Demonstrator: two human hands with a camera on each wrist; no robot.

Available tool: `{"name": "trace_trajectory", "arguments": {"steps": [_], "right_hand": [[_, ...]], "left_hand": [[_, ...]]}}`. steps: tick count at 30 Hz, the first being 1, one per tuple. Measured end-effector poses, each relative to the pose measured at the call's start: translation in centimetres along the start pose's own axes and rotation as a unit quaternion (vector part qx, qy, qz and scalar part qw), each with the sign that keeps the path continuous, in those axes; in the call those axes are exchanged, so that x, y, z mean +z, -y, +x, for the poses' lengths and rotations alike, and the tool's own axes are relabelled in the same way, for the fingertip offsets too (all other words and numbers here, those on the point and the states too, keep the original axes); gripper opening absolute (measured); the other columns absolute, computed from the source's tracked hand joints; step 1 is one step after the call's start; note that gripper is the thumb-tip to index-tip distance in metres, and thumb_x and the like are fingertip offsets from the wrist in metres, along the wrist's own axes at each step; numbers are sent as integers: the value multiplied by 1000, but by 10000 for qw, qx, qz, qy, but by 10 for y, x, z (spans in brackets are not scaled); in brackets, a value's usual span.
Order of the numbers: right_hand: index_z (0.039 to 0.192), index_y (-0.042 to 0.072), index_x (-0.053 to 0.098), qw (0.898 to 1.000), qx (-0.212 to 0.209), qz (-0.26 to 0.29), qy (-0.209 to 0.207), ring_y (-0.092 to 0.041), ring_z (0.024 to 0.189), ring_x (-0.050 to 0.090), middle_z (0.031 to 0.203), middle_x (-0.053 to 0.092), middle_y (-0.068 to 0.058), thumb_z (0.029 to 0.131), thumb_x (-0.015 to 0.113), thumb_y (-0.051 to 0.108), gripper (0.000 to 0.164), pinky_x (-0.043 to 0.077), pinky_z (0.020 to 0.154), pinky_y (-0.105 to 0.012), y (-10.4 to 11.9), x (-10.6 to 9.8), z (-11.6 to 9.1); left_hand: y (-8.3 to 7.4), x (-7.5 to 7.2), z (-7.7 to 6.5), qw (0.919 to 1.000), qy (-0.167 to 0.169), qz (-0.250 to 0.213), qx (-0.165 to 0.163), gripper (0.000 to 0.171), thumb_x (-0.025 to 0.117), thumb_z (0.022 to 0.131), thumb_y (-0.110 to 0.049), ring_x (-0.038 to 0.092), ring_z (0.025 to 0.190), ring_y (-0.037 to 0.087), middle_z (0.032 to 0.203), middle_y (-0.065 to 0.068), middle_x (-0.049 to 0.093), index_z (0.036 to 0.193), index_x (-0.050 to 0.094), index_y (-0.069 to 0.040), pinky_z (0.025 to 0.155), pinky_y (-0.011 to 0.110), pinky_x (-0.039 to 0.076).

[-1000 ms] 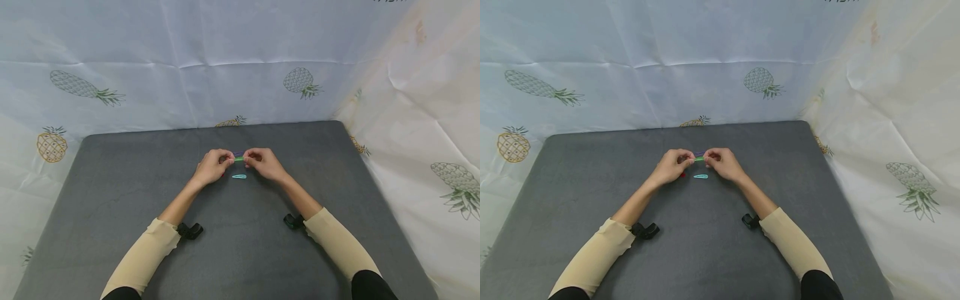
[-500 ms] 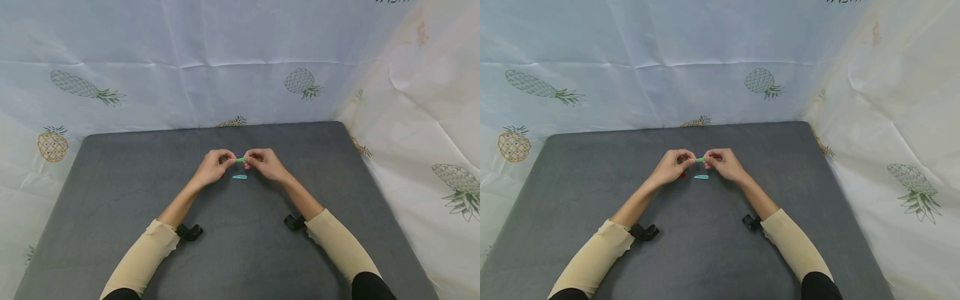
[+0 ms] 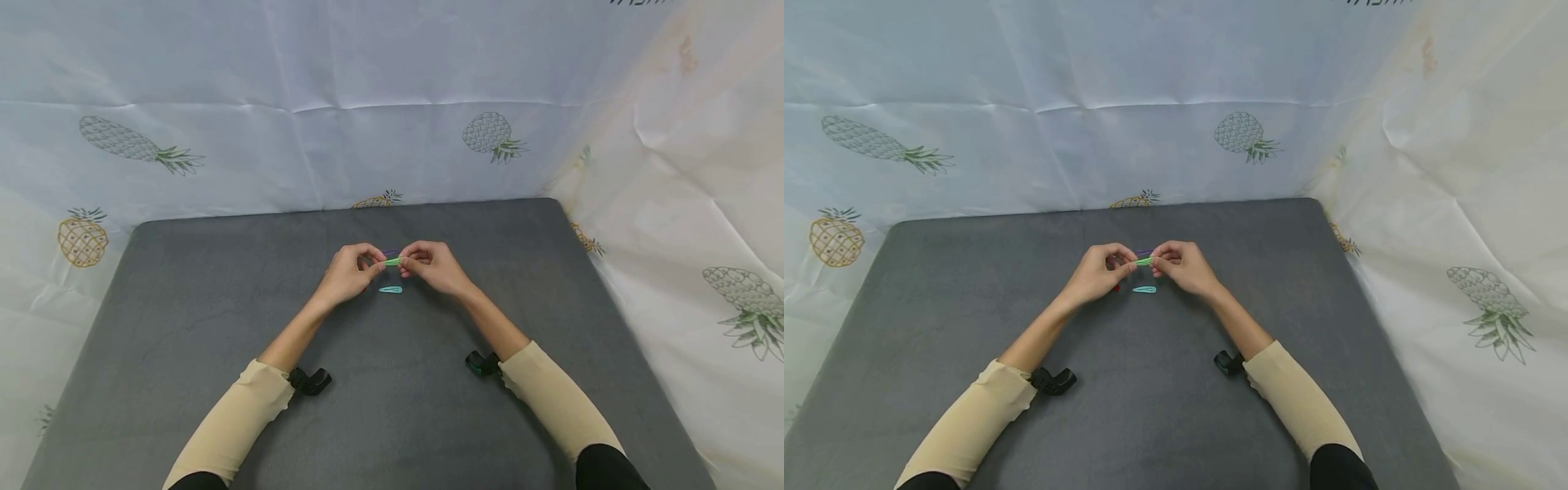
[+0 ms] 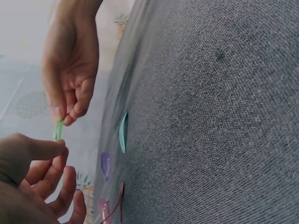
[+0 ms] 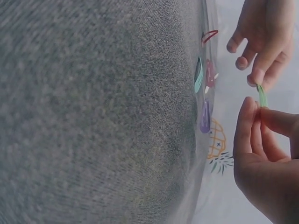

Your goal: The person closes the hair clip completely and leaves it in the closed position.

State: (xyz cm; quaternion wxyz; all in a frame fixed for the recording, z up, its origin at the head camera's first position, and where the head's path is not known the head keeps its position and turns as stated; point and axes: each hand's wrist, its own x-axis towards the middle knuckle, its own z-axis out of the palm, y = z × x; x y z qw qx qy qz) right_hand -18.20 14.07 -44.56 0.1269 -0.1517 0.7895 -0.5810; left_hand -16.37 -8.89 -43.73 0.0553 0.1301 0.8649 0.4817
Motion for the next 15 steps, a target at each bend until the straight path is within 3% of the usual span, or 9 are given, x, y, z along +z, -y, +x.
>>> {"name": "trace_trajectory", "arguments": {"steps": [7, 15], "right_hand": [[119, -6, 69, 9995, -91, 295, -79, -31, 88, 81, 107, 75, -38, 104, 70, 1, 17, 65, 89, -52, -2, 0, -1], [119, -6, 71, 9996, 67, 269, -89, -19, 86, 81, 109, 76, -34, 104, 71, 4, 18, 66, 90, -49, -3, 3, 0]], "left_hand": [[3, 1, 0, 9998, -166, -68, 64, 11, 78, 101, -16, 58, 57, 13, 101, 10, 77, 111, 78, -11, 49, 27, 40], [5, 0, -1, 9995, -302, -46, 107, 10, 79, 101, -17, 57, 57, 15, 100, 9, 78, 109, 79, -11, 49, 27, 39]]}}
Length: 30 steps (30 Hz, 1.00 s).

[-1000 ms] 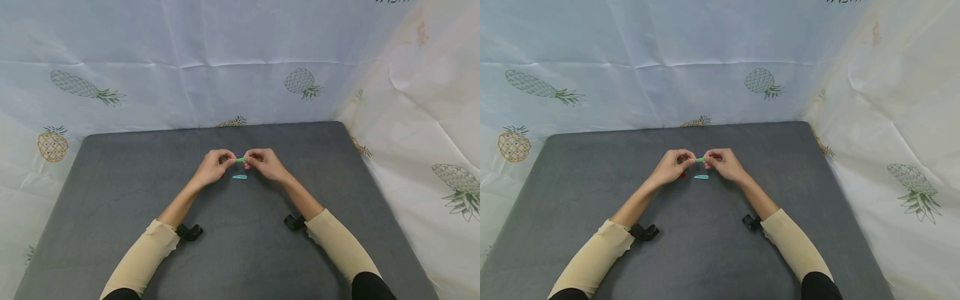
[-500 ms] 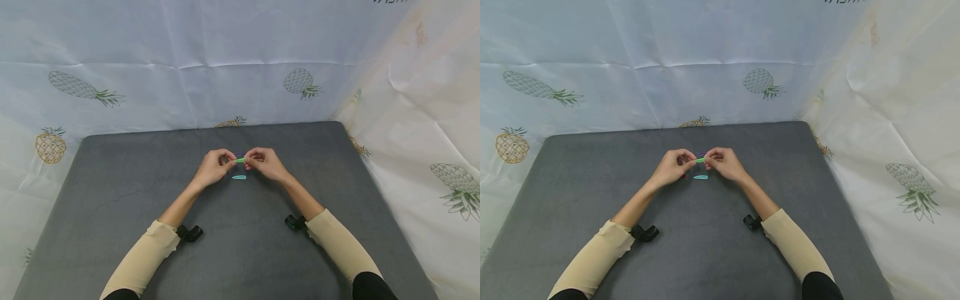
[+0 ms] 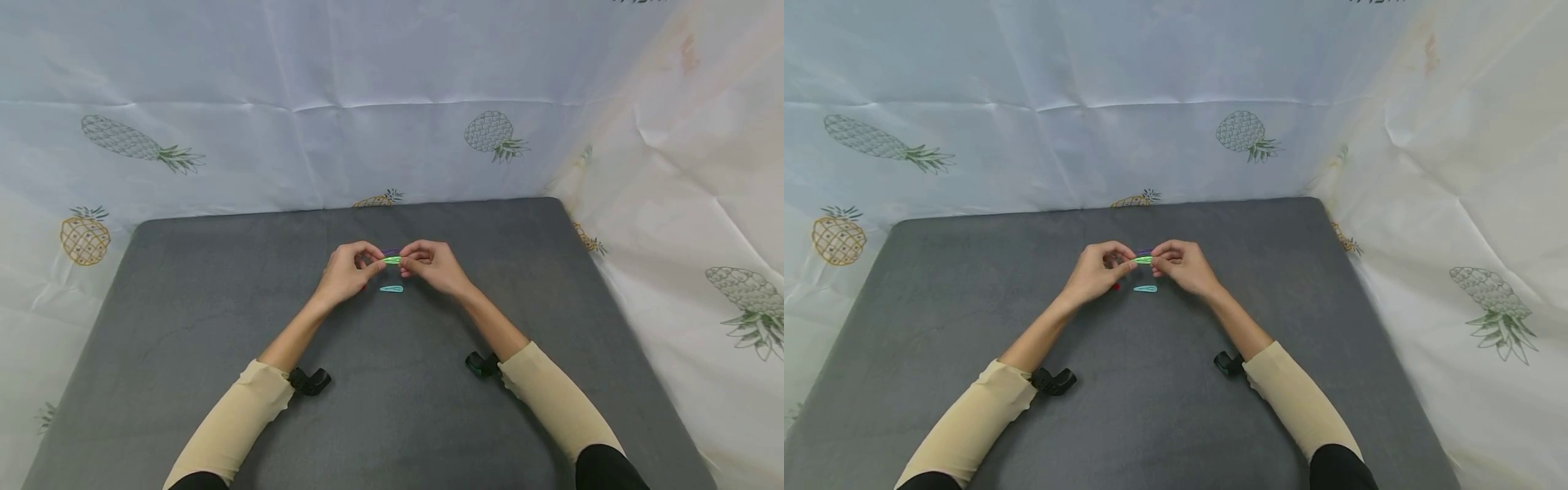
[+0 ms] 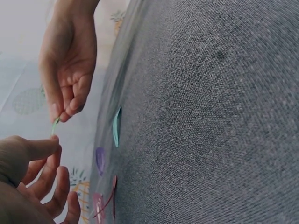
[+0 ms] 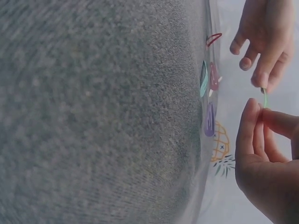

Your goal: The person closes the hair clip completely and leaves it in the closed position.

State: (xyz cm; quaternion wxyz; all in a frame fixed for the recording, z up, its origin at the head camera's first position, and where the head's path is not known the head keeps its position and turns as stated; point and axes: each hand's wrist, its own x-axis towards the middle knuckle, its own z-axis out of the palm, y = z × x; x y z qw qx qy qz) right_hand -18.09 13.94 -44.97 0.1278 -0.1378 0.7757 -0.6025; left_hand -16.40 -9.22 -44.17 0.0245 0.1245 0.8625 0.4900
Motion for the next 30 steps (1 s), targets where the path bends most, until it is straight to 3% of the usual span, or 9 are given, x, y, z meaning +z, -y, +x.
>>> {"name": "trace_trajectory", "arguments": {"steps": [8, 17, 25, 30], "right_hand": [[125, -6, 71, 9999, 124, -5, 64, -49, 102, 78, 113, 76, -32, 104, 70, 3, 23, 64, 94, -51, 2, 1, -2], [122, -3, 74, 9996, 44, -268, -67, -30, 94, 81, 113, 77, -28, 104, 72, 4, 21, 65, 93, -49, 0, 1, -2], [120, -2, 77, 9990, 41, -419, -118, -41, 98, 78, 109, 78, -26, 103, 73, 6, 19, 64, 91, -50, -3, 0, -2], [120, -1, 77, 9986, 83, -510, -114, -41, 97, 77, 107, 78, -24, 103, 73, 7, 19, 64, 89, -49, -5, -1, -3]], "left_hand": [[2, -2, -1, 10000, -44, 35, 9, 11, 78, 102, -18, 57, 60, 15, 100, 11, 79, 109, 80, -10, 50, 26, 40], [2, -1, -2, 9999, -63, 136, -40, 12, 79, 102, -21, 56, 59, 13, 100, 11, 79, 108, 81, -11, 49, 25, 38], [5, 1, -2, 9998, -22, 171, -105, 12, 78, 102, -20, 54, 55, 13, 96, 11, 79, 108, 82, -11, 47, 25, 36], [7, 3, -2, 9998, 37, 194, -102, 12, 78, 103, -19, 54, 52, 11, 93, 11, 79, 109, 82, -11, 45, 25, 35]]}}
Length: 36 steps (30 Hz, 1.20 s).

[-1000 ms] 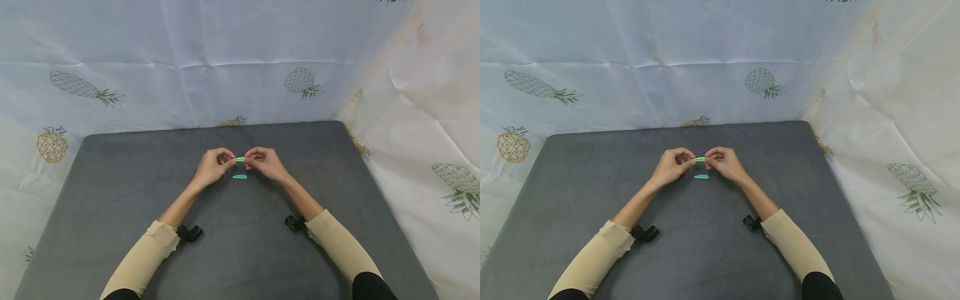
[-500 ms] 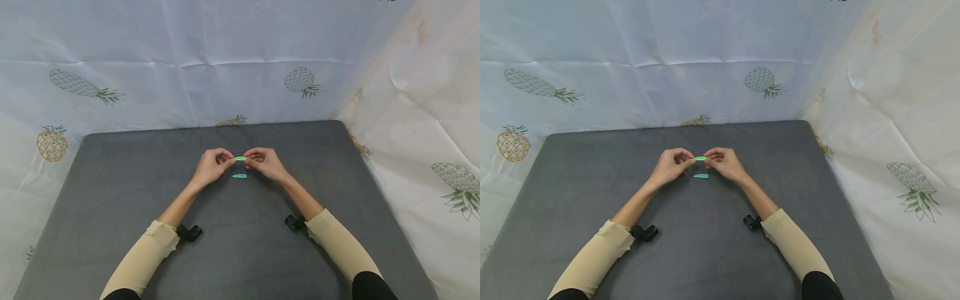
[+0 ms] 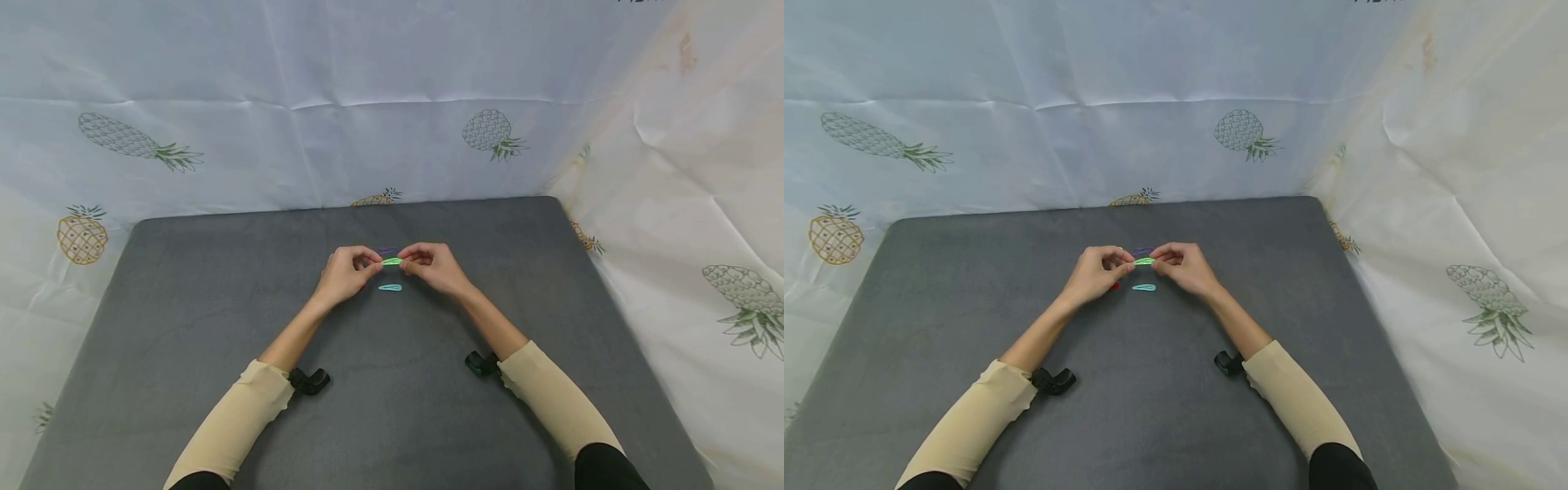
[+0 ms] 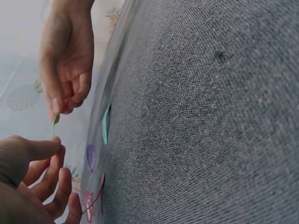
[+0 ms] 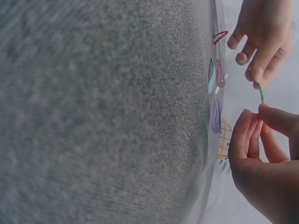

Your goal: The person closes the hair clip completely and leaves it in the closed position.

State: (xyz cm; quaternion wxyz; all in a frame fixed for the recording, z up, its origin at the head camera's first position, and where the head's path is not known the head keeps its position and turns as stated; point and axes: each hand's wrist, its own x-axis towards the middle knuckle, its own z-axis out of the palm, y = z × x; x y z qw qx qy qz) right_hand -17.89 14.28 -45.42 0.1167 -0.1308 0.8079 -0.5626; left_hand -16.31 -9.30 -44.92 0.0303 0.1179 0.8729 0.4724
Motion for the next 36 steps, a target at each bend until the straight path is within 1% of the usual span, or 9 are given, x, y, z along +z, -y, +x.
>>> {"name": "trace_trajectory", "arguments": {"steps": [6, 10, 15, 18, 26, 31, 36], "right_hand": [[120, 0, 78, 9999, 58, -109, 73, -31, 92, 77, 105, 78, -19, 103, 72, 7, 19, 63, 83, -37, -3, 0, 0], [120, -1, 78, 9997, 111, -154, 130, -26, 89, 77, 104, 78, -18, 103, 73, 8, 19, 62, 81, -33, -3, 1, 0], [120, -1, 78, 9994, 197, -222, 169, -27, 90, 76, 105, 79, -19, 103, 73, 9, 20, 61, 80, -32, -4, 1, 1], [120, -1, 78, 9992, 248, -252, 207, -26, 90, 77, 106, 79, -18, 103, 73, 9, 21, 61, 80, -32, -5, 1, 1], [120, -1, 77, 9985, 318, -368, 268, -22, 85, 74, 104, 78, -19, 104, 72, 8, 20, 59, 77, -29, -5, 3, 2], [120, -2, 77, 9978, 368, -443, 320, -19, 83, 73, 104, 78, -18, 104, 71, 8, 20, 58, 76, -28, -4, 5, 2], [120, -3, 77, 9972, 367, -528, 388, -16, 83, 72, 104, 78, -18, 104, 71, 8, 20, 57, 76, -25, -5, 5, 2]], "left_hand": [[1, 0, 0, 9999, 19, 89, -65, 12, 78, 102, -20, 56, 54, 11, 96, 11, 80, 110, 82, -11, 46, 25, 36], [3, -1, 1, 9998, 39, 148, -98, 12, 79, 102, -21, 59, 56, 12, 97, 11, 81, 108, 83, -12, 48, 26, 39], [4, 0, 2, 9994, 88, 251, -215, 11, 80, 101, -25, 63, 58, 11, 96, 7, 81, 103, 83, -15, 50, 28, 42], [5, 0, 2, 9990, 116, 336, -271, 10, 80, 101, -26, 64, 59, 11, 95, 5, 81, 102, 83, -16, 51, 29, 42], [8, 2, 3, 9982, 116, 543, -234, 10, 78, 102, -23, 60, 66, 14, 93, 5, 80, 104, 84, -15, 56, 30, 43], [9, 2, 2, 9979, 173, 580, -242, 10, 78, 102, -22, 60, 66, 14, 93, 6, 80, 105, 84, -14, 57, 31, 43], [10, 2, 3, 9972, 262, 646, -286, 8, 78, 102, -21, 62, 67, 13, 93, 5, 81, 103, 84, -15, 60, 31, 44]]}}
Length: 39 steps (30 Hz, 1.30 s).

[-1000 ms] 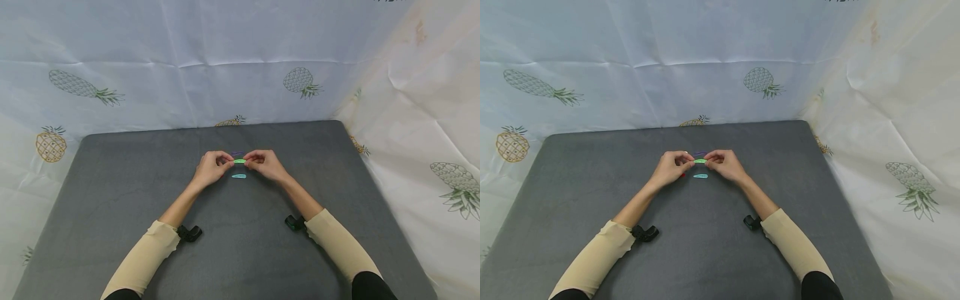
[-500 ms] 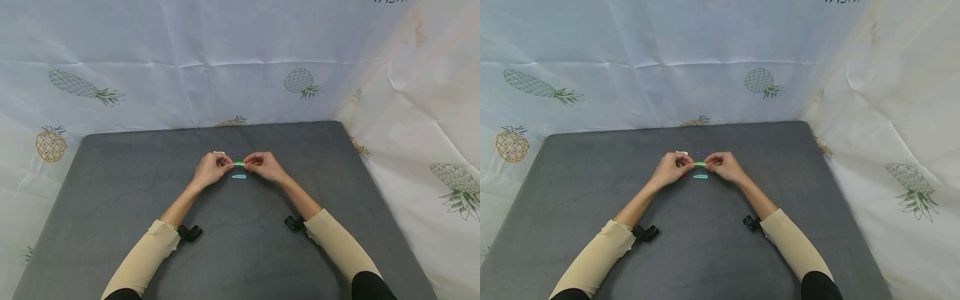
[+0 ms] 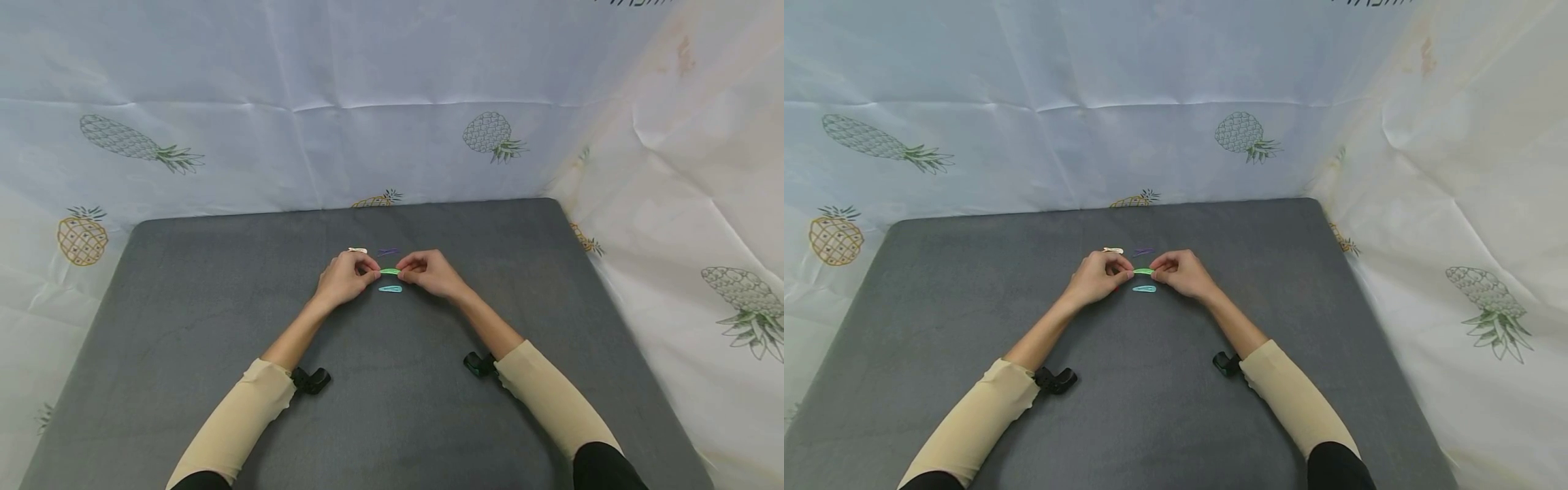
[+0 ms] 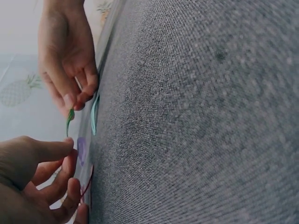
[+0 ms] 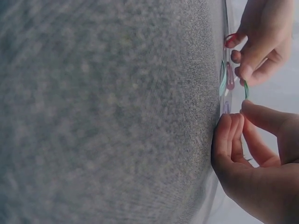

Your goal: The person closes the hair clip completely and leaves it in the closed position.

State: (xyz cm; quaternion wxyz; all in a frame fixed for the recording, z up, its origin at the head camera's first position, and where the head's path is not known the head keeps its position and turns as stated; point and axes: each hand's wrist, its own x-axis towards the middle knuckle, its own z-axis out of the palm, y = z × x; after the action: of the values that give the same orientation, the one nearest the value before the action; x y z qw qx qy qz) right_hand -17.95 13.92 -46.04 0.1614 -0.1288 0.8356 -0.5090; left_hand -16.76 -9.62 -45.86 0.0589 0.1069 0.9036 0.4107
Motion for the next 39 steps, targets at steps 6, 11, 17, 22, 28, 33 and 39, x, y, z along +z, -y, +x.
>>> {"name": "trace_trajectory", "arguments": {"steps": [6, 11, 17, 22, 28, 33, 39], "right_hand": [[119, -3, 77, 9999, 9, -77, 130, -26, 88, 75, 106, 77, -21, 103, 72, 9, 21, 58, 79, -29, -1, -2, 0], [119, -4, 78, 9997, 28, -134, 201, -28, 90, 76, 106, 78, -22, 103, 74, 9, 21, 60, 80, -31, -1, -3, 1], [117, -3, 78, 9994, 28, -240, 259, -18, 84, 74, 104, 79, -19, 103, 74, 9, 19, 56, 75, -25, -3, -3, 3], [117, -2, 79, 9991, 49, -323, 280, -15, 81, 72, 103, 79, -18, 103, 73, 10, 19, 54, 74, -24, -4, -2, 5], [117, -1, 78, 9987, 106, -386, 312, -16, 82, 70, 102, 78, -16, 103, 73, 10, 19, 53, 74, -25, -3, -2, 5], [116, 0, 79, 9985, 111, -437, 325, -15, 81, 69, 101, 78, -15, 103, 73, 10, 18, 52, 74, -25, -4, -2, 7], [117, -1, 78, 9984, 133, -391, 389, -15, 81, 69, 101, 78, -15, 103, 72, 10, 19, 52, 74, -25, -5, -3, 6]], "left_hand": [[0, 1, 2, 9999, 84, 115, -58, 7, 80, 100, -22, 68, 74, 16, 93, 4, 82, 100, 84, -16, 65, 31, 45], [1, 1, 2, 9995, 155, 244, -103, 8, 81, 99, -23, 72, 83, 20, 94, 3, 83, 100, 84, -17, 73, 35, 48], [2, 1, 5, 9993, 229, 254, -125, 8, 82, 98, -23, 75, 88, 22, 95, 3, 83, 100, 85, -16, 82, 41, 48], [4, 0, 5, 9992, 278, 262, -103, 8, 82, 98, -23, 74, 88, 22, 94, 3, 83, 100, 85, -16, 84, 43, 47], [5, 0, 6, 9993, 312, 214, -70, 8, 81, 98, -21, 73, 88, 23, 94, 5, 83, 99, 85, -14, 85, 45, 44], [4, 0, 7, 9993, 321, 183, -86, 7, 81, 98, -20, 73, 88, 23, 94, 5, 83, 99, 85, -14, 83, 44, 42], [4, 0, 7, 9990, 387, 169, -145, 7, 81, 98, -20, 72, 87, 23, 94, 5, 83, 99, 85, -15, 81, 40, 39]]}}
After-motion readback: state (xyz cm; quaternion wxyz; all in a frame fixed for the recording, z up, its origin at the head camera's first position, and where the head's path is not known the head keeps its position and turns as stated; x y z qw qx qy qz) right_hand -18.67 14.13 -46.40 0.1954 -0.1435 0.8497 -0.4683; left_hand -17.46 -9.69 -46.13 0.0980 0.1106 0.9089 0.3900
